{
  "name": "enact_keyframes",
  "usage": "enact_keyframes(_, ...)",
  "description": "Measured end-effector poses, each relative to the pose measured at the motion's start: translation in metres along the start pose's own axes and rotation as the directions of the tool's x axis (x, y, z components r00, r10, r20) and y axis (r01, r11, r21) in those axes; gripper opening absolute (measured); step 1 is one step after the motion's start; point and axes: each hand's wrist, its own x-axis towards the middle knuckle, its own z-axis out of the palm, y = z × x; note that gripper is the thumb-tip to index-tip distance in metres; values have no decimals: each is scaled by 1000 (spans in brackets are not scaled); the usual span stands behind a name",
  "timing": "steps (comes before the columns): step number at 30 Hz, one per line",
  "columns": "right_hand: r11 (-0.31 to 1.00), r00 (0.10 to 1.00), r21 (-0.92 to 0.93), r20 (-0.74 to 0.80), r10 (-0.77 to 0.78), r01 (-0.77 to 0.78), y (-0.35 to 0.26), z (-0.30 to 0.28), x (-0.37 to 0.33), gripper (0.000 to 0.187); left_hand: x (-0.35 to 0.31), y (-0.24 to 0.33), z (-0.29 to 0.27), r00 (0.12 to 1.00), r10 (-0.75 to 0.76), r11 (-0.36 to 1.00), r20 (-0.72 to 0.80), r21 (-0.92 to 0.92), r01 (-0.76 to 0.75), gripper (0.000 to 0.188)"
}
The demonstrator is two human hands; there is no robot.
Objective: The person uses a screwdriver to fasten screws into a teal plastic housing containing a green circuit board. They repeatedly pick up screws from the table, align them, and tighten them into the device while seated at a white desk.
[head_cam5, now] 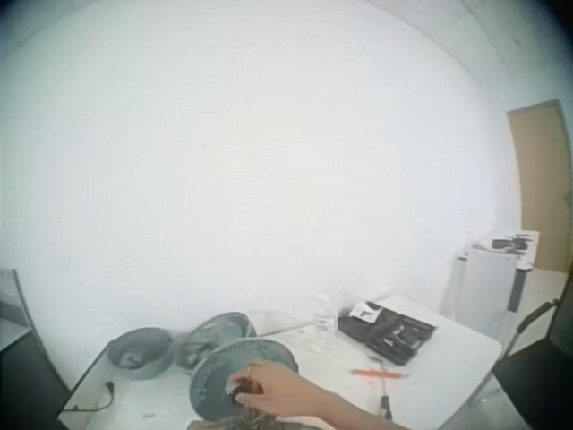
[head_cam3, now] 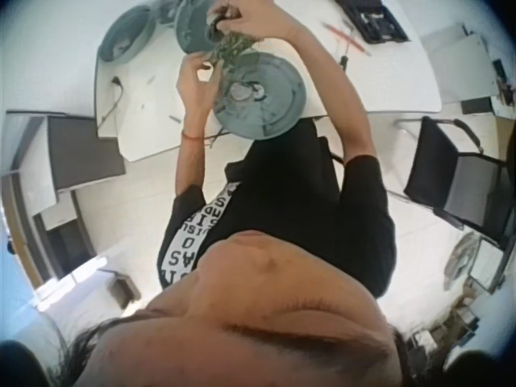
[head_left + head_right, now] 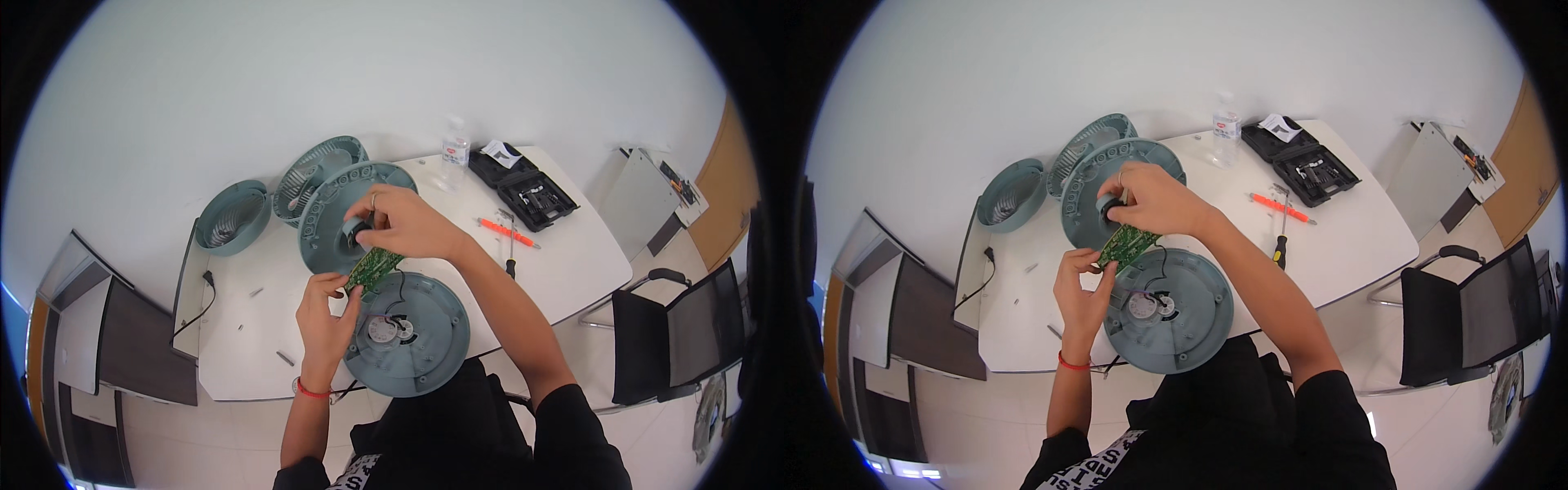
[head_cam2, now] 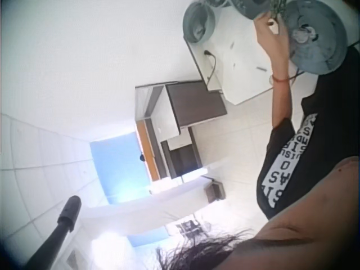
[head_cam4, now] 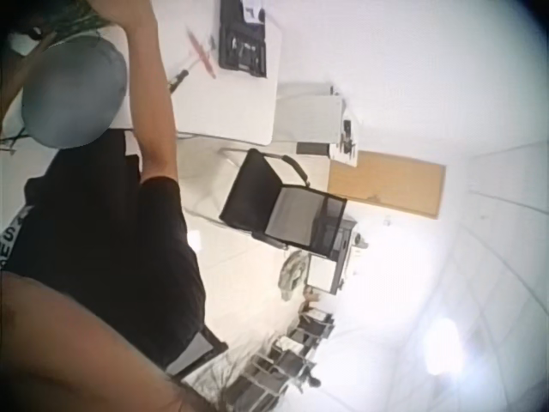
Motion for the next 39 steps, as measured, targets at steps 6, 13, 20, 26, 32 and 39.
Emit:
enact_keyframes(6,1000,997,-19,-77,-8,6,12,5,26,32,21,-9,-20,999,45,994,-20,-95,-47,25)
enact_keyframes(13,985,970,-156,-220,-106,72,16,27,30,31,87,-40,0,990,-9,1000,-142,-22,6,43)
enact_keyframes(20,993,896,-20,-429,-115,117,26,50,37,26,126,-56,-6,977,-38,986,212,-149,71,45)
enact_keyframes(26,965,940,-94,-270,210,-243,21,38,21,21,109,-53,-8,997,69,996,24,-66,-67,39)
enact_keyframes(32,876,943,-367,-11,333,-314,47,33,21,34,51,-41,-10,963,213,939,-166,307,-155,28)
enact_keyframes(39,918,901,-393,374,219,-60,78,25,0,52,3,-49,-13,942,-297,953,153,-7,302,19)
